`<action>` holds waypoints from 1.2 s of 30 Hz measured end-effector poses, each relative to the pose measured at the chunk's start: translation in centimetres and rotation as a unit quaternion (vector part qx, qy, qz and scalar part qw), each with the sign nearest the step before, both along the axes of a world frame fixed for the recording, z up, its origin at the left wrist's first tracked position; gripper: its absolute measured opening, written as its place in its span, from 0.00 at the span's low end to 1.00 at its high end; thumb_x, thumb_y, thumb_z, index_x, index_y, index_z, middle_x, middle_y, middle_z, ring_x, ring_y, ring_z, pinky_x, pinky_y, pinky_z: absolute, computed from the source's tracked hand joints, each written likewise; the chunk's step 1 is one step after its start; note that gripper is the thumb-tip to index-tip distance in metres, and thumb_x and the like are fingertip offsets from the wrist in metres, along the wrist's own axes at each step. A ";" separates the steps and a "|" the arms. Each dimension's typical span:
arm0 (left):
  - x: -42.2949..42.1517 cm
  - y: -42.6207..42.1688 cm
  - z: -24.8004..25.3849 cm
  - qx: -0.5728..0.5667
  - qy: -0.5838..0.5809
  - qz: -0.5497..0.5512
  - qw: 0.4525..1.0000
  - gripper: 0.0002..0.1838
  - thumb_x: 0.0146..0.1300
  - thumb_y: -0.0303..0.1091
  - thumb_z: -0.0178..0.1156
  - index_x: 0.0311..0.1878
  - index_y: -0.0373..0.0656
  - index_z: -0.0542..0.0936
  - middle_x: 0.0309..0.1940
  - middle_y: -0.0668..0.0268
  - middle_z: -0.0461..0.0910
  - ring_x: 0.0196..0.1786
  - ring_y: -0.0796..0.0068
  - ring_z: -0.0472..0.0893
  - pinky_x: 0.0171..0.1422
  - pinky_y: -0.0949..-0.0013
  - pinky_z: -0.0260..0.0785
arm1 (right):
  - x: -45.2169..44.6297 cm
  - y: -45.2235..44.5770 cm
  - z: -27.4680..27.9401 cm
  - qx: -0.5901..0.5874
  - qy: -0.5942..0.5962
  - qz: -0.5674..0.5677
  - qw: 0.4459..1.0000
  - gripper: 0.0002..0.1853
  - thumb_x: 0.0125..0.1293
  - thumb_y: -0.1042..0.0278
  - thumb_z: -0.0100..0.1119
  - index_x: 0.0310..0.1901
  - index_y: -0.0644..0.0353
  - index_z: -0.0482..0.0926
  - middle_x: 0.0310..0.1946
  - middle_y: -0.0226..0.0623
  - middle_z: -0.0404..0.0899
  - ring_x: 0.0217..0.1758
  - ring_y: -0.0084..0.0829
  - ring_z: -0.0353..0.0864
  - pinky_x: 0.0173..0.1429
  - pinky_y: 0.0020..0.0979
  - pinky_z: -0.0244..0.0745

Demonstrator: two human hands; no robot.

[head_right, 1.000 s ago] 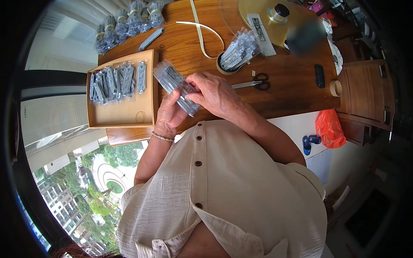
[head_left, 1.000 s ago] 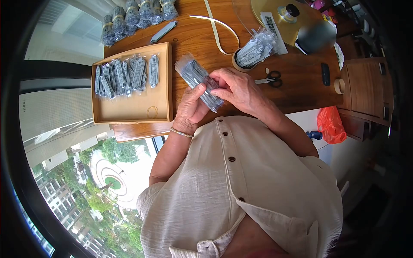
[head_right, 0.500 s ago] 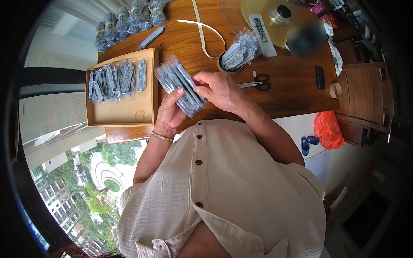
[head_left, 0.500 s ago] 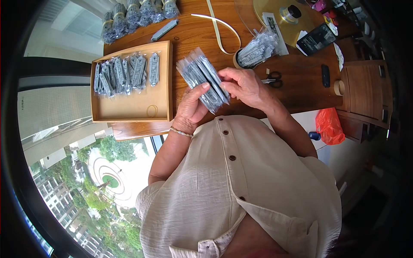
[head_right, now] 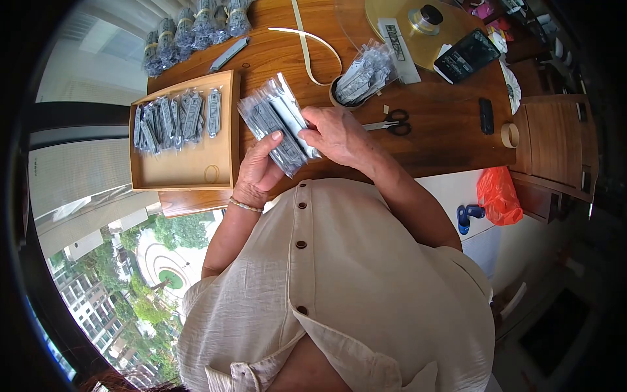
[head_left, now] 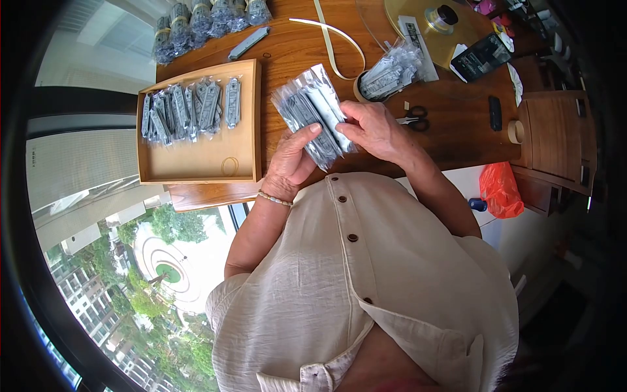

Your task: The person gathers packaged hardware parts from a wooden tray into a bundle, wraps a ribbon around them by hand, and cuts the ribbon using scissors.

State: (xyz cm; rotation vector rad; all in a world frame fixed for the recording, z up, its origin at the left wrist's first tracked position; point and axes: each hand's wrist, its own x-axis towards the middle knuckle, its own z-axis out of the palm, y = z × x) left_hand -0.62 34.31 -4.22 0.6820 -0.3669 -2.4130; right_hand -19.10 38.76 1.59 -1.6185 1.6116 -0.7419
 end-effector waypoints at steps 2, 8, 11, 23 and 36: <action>-0.1 0.1 0.2 0.003 0.002 0.003 1.000 0.21 0.62 0.27 0.64 0.59 0.37 0.75 0.51 0.61 0.81 0.53 0.65 0.82 0.62 0.58 0.75 | 0.1 0.0 0.3 0.009 0.004 -0.009 1.000 0.12 0.62 0.65 0.62 0.35 0.67 0.75 0.26 0.51 0.79 0.31 0.50 0.80 0.37 0.43 0.73; -0.1 -0.2 0.0 0.005 0.002 -0.002 1.000 0.21 0.62 0.27 0.64 0.59 0.38 0.75 0.51 0.61 0.81 0.53 0.66 0.81 0.63 0.58 0.74 | -0.2 -0.2 0.3 0.042 -0.016 0.004 0.999 0.16 0.62 0.60 0.64 0.35 0.67 0.74 0.27 0.51 0.78 0.31 0.50 0.80 0.37 0.44 0.72; 0.0 -0.2 -0.4 -0.004 0.000 -0.008 1.000 0.21 0.62 0.28 0.65 0.58 0.38 0.76 0.51 0.62 0.81 0.54 0.66 0.81 0.64 0.59 0.74 | -0.1 0.0 0.5 0.013 0.012 0.027 0.999 0.18 0.62 0.58 0.65 0.35 0.67 0.73 0.28 0.51 0.78 0.33 0.51 0.80 0.38 0.45 0.72; 0.1 0.0 -0.9 -0.008 0.044 -0.015 0.999 0.25 0.62 0.37 0.68 0.60 0.41 0.75 0.53 0.63 0.81 0.55 0.67 0.81 0.64 0.56 0.74 | -0.4 -0.2 -1.0 0.004 0.030 0.009 0.999 0.13 0.61 0.65 0.61 0.33 0.68 0.71 0.27 0.52 0.78 0.35 0.53 0.79 0.41 0.46 0.72; 0.0 0.0 -0.5 0.002 -0.018 -0.009 1.000 0.20 0.67 0.34 0.62 0.60 0.38 0.75 0.51 0.61 0.81 0.54 0.66 0.82 0.61 0.57 0.75 | -0.9 -0.3 -0.8 0.071 -0.030 0.027 0.997 0.21 0.63 0.53 0.65 0.38 0.67 0.75 0.29 0.50 0.80 0.33 0.48 0.81 0.39 0.42 0.73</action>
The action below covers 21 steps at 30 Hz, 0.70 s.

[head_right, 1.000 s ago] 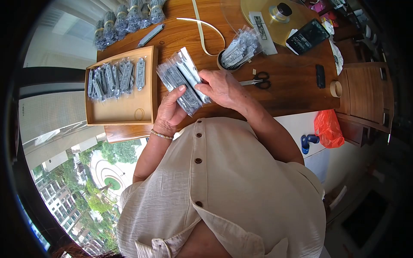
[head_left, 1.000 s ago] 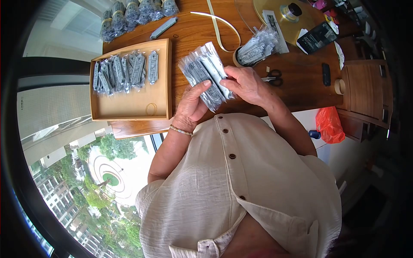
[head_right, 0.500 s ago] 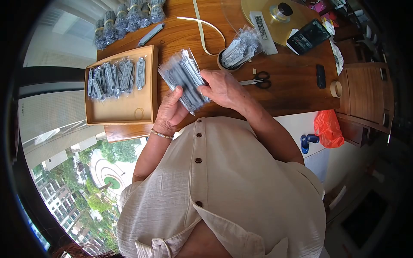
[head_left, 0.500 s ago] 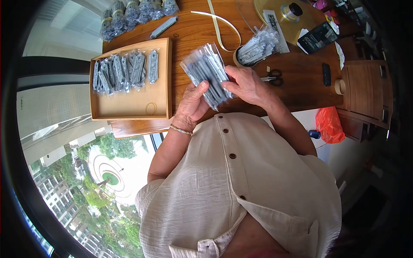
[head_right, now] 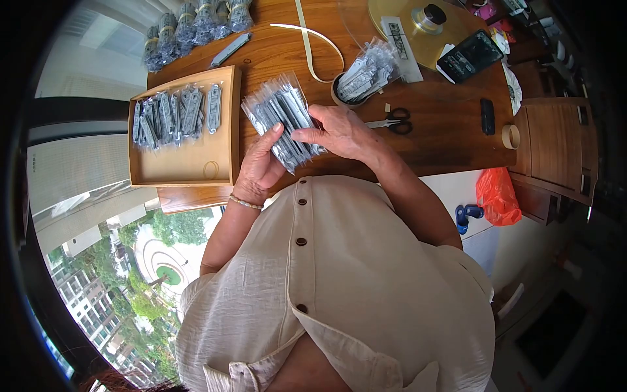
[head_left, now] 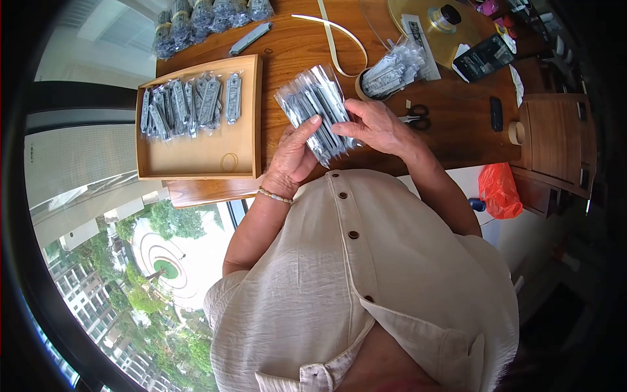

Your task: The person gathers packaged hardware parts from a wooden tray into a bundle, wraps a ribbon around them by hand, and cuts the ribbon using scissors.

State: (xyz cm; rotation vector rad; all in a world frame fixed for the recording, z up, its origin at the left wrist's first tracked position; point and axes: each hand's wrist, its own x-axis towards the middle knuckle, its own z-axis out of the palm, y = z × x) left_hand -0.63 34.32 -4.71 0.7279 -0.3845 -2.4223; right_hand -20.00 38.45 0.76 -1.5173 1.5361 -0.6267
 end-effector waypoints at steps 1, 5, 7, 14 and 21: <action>0.0 0.0 0.0 -0.001 -0.002 -0.001 1.000 0.20 0.67 0.34 0.62 0.60 0.38 0.75 0.51 0.60 0.81 0.54 0.66 0.82 0.61 0.57 0.75 | 0.1 0.1 0.1 -0.005 0.012 0.005 1.000 0.22 0.63 0.52 0.65 0.38 0.67 0.75 0.29 0.50 0.80 0.33 0.48 0.81 0.39 0.42 0.74; 0.1 0.0 -0.1 0.004 0.005 -0.003 1.000 0.20 0.67 0.34 0.62 0.59 0.38 0.75 0.51 0.60 0.81 0.54 0.66 0.81 0.62 0.57 0.75 | 0.0 0.2 -1.5 -0.033 -0.001 -0.006 0.999 0.21 0.62 0.53 0.66 0.38 0.67 0.75 0.31 0.51 0.80 0.34 0.48 0.81 0.40 0.42 0.74; 0.1 0.1 0.1 0.010 0.010 -0.001 1.000 0.20 0.67 0.35 0.62 0.59 0.38 0.75 0.51 0.61 0.81 0.54 0.65 0.81 0.62 0.57 0.75 | -0.1 0.2 -1.8 -0.034 -0.012 -0.007 0.999 0.21 0.62 0.53 0.66 0.39 0.67 0.75 0.31 0.52 0.80 0.34 0.48 0.81 0.40 0.43 0.74; 0.0 0.0 0.0 0.018 0.003 -0.008 1.000 0.19 0.68 0.34 0.62 0.59 0.38 0.75 0.51 0.60 0.81 0.53 0.65 0.82 0.61 0.56 0.76 | -0.3 0.2 -2.3 -0.005 -0.020 -0.014 1.000 0.23 0.62 0.49 0.67 0.38 0.65 0.75 0.30 0.49 0.80 0.35 0.47 0.81 0.41 0.42 0.74; -0.2 -0.1 -0.2 0.010 -0.009 -0.008 1.000 0.19 0.68 0.35 0.62 0.58 0.38 0.75 0.50 0.61 0.81 0.51 0.67 0.82 0.59 0.58 0.77 | 0.1 0.4 -1.4 -0.034 0.050 -0.003 0.998 0.26 0.59 0.48 0.69 0.41 0.65 0.73 0.33 0.48 0.80 0.38 0.48 0.81 0.43 0.44 0.73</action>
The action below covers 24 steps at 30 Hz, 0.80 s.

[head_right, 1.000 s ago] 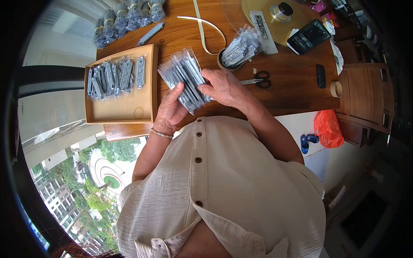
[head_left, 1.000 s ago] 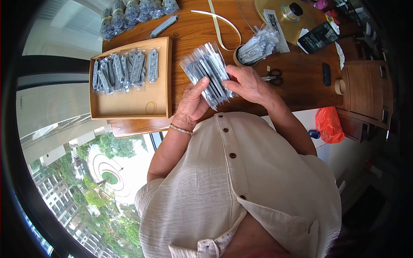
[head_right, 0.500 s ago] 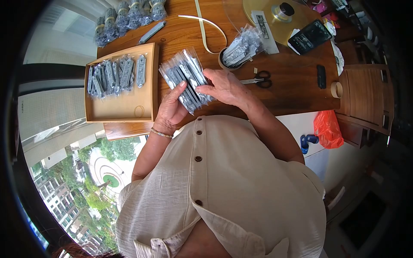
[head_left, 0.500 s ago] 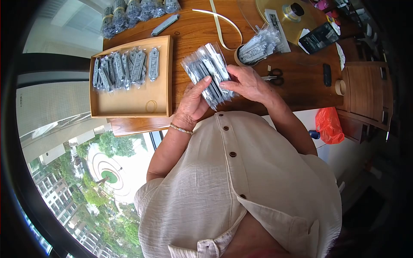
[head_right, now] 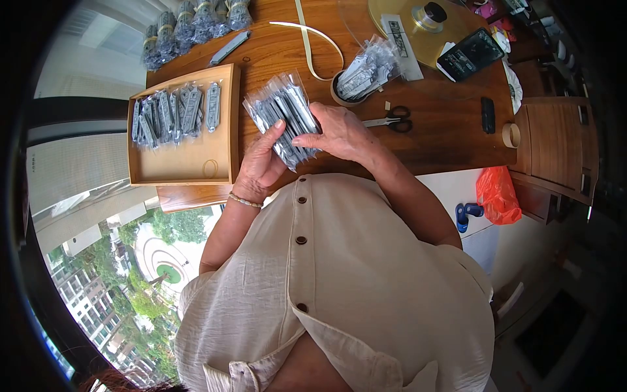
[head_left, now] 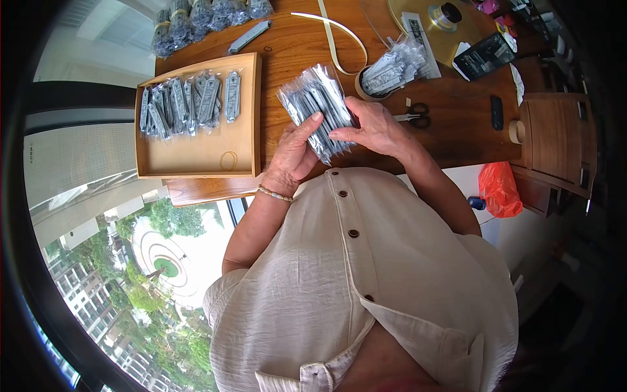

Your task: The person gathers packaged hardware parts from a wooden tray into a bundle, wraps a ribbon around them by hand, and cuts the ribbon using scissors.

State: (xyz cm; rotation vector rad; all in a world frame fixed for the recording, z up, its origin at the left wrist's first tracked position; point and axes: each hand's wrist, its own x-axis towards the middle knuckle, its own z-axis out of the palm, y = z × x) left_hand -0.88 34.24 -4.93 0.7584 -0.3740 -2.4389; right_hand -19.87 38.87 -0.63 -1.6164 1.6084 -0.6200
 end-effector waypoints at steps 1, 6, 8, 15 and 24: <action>0.0 0.0 -0.1 -0.002 -0.001 0.000 1.000 0.19 0.68 0.35 0.62 0.58 0.38 0.75 0.50 0.61 0.81 0.51 0.67 0.82 0.59 0.58 0.77 | -0.1 0.0 -0.3 0.005 -0.003 0.000 1.000 0.25 0.59 0.49 0.69 0.41 0.65 0.73 0.34 0.49 0.80 0.39 0.48 0.81 0.43 0.44 0.73; -0.1 0.1 0.1 0.004 -0.002 0.010 1.000 0.18 0.68 0.35 0.62 0.58 0.39 0.76 0.50 0.62 0.81 0.51 0.68 0.82 0.58 0.59 0.77 | -0.3 -0.1 -0.7 0.023 -0.017 -0.002 1.000 0.23 0.58 0.52 0.68 0.40 0.65 0.73 0.34 0.49 0.80 0.39 0.49 0.81 0.44 0.44 0.73; -0.1 0.1 0.0 0.005 -0.002 0.007 1.000 0.18 0.68 0.35 0.62 0.58 0.39 0.76 0.50 0.63 0.81 0.51 0.68 0.82 0.59 0.59 0.77 | -0.1 -0.1 -0.4 0.025 -0.020 -0.005 0.999 0.24 0.58 0.50 0.69 0.39 0.64 0.72 0.34 0.49 0.80 0.40 0.49 0.81 0.44 0.44 0.73; -0.1 0.0 -0.2 -0.014 -0.002 0.006 1.000 0.19 0.67 0.36 0.64 0.58 0.40 0.76 0.51 0.63 0.81 0.52 0.69 0.81 0.59 0.60 0.77 | 0.8 0.1 -0.3 0.005 0.026 -0.019 0.999 0.30 0.56 0.43 0.70 0.41 0.64 0.71 0.35 0.51 0.79 0.42 0.51 0.80 0.46 0.45 0.73; 0.0 0.2 -0.1 0.007 0.015 0.014 1.000 0.22 0.68 0.41 0.61 0.60 0.40 0.74 0.53 0.61 0.80 0.55 0.66 0.81 0.62 0.57 0.75 | 0.6 0.2 -0.9 -0.012 0.013 -0.014 1.000 0.22 0.58 0.57 0.68 0.42 0.65 0.70 0.37 0.52 0.78 0.43 0.54 0.79 0.47 0.46 0.73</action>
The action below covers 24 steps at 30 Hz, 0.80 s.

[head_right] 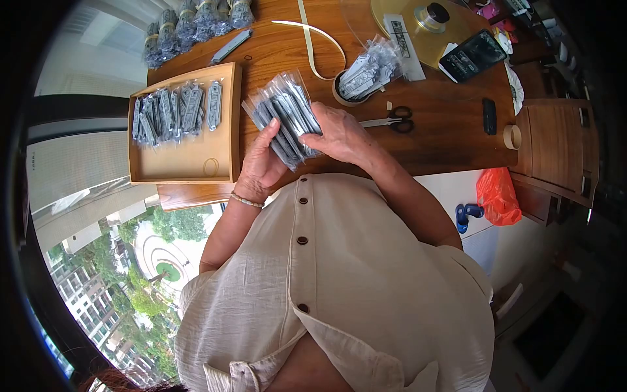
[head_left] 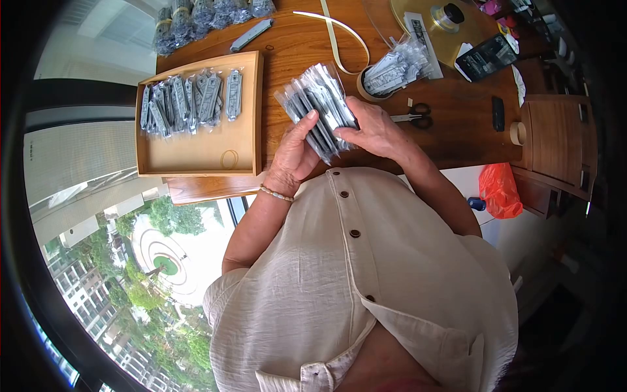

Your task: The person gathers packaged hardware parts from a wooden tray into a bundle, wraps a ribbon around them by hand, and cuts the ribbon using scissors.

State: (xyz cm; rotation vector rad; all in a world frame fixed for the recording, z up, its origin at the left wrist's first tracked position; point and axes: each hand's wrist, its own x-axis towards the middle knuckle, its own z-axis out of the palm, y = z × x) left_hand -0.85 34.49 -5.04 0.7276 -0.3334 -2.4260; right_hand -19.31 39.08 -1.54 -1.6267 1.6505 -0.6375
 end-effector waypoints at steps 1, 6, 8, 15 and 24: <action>0.0 0.0 0.1 0.004 -0.003 -0.001 1.000 0.22 0.68 0.41 0.60 0.60 0.40 0.74 0.53 0.61 0.80 0.55 0.66 0.81 0.62 0.57 0.74 | -0.1 0.0 -0.1 0.001 -0.004 -0.001 1.000 0.22 0.58 0.57 0.67 0.42 0.65 0.70 0.37 0.52 0.78 0.43 0.53 0.79 0.47 0.46 0.73; 0.1 -0.1 0.4 0.016 -0.002 -0.009 1.000 0.20 0.69 0.38 0.59 0.59 0.39 0.74 0.52 0.60 0.81 0.53 0.66 0.82 0.61 0.59 0.75 | -0.5 0.0 -0.5 0.017 -0.028 -0.003 0.999 0.23 0.58 0.55 0.68 0.42 0.65 0.70 0.37 0.51 0.78 0.43 0.52 0.79 0.46 0.46 0.73; -0.1 -0.2 0.3 0.010 -0.013 -0.010 1.000 0.19 0.69 0.37 0.58 0.59 0.38 0.74 0.51 0.60 0.81 0.53 0.66 0.82 0.61 0.59 0.75 | -0.3 0.0 -0.1 0.013 -0.040 0.000 0.999 0.25 0.57 0.52 0.70 0.42 0.65 0.70 0.36 0.51 0.78 0.43 0.52 0.79 0.46 0.45 0.73; -0.2 -0.2 -0.6 -0.006 -0.028 -0.002 1.000 0.19 0.70 0.36 0.59 0.60 0.38 0.73 0.53 0.59 0.81 0.54 0.66 0.81 0.62 0.59 0.75 | 0.2 0.1 -0.2 0.023 0.008 -0.001 1.000 0.32 0.54 0.45 0.71 0.45 0.66 0.70 0.40 0.52 0.78 0.46 0.51 0.79 0.49 0.45 0.73; -0.2 -0.1 -0.4 -0.019 -0.012 -0.002 1.000 0.22 0.69 0.40 0.61 0.60 0.37 0.73 0.52 0.60 0.80 0.54 0.67 0.81 0.60 0.60 0.76 | -0.1 -0.2 -0.6 0.060 0.005 0.000 0.998 0.32 0.55 0.50 0.73 0.50 0.65 0.70 0.41 0.49 0.78 0.45 0.47 0.80 0.50 0.42 0.74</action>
